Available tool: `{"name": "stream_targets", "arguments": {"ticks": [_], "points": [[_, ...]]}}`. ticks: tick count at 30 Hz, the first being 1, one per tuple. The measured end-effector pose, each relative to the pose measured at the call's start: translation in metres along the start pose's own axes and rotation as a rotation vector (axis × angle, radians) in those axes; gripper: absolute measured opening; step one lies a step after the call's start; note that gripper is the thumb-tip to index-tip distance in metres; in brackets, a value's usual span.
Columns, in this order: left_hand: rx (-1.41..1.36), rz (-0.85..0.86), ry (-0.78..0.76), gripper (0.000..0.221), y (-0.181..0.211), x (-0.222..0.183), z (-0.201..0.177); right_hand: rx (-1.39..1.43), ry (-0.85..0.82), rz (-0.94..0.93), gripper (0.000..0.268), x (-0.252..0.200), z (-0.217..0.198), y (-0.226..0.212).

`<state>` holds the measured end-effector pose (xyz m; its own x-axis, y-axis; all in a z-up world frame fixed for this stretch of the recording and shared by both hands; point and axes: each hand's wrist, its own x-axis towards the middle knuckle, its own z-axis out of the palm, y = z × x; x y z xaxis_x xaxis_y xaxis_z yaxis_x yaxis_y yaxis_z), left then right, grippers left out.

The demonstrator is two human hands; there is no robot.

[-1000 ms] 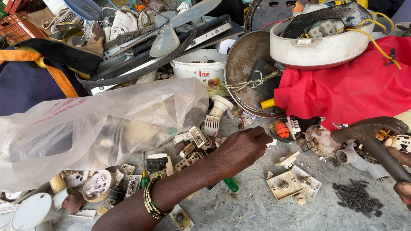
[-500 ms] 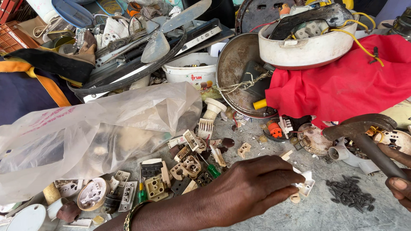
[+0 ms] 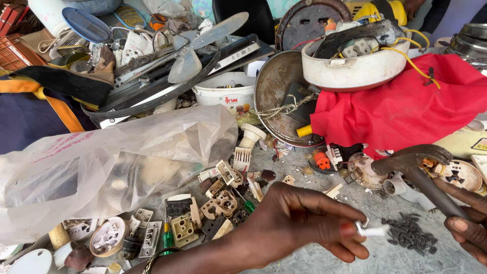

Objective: The person disassembles old electrical switches and sockets using a hammer, pliers, and a screwdriver to separate plastic housings from metal components.

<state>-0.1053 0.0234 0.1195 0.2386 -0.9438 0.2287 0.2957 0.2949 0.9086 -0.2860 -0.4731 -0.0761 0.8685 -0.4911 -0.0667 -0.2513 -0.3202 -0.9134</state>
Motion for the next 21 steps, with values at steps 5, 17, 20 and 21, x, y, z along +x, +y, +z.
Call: {"name": "stream_targets", "arguments": {"ticks": [5,17,20,21], "points": [[-0.302,-0.150,0.122,0.031,-0.007,0.007,-0.005,0.084,-0.005,0.003,0.081,0.003,0.002,0.012],[0.484,0.143,0.240,0.024,-0.005,0.012,-0.043,0.087,-0.038,0.099,0.089,0.029,-0.020,0.051],[1.513,0.169,0.426,0.012,-0.004,-0.006,-0.080,0.063,-0.002,-0.034,0.084,0.033,-0.023,0.071],[1.830,0.104,0.413,0.007,-0.008,-0.013,-0.090,0.092,-0.041,-0.045,0.088,0.036,-0.025,0.070]]}}
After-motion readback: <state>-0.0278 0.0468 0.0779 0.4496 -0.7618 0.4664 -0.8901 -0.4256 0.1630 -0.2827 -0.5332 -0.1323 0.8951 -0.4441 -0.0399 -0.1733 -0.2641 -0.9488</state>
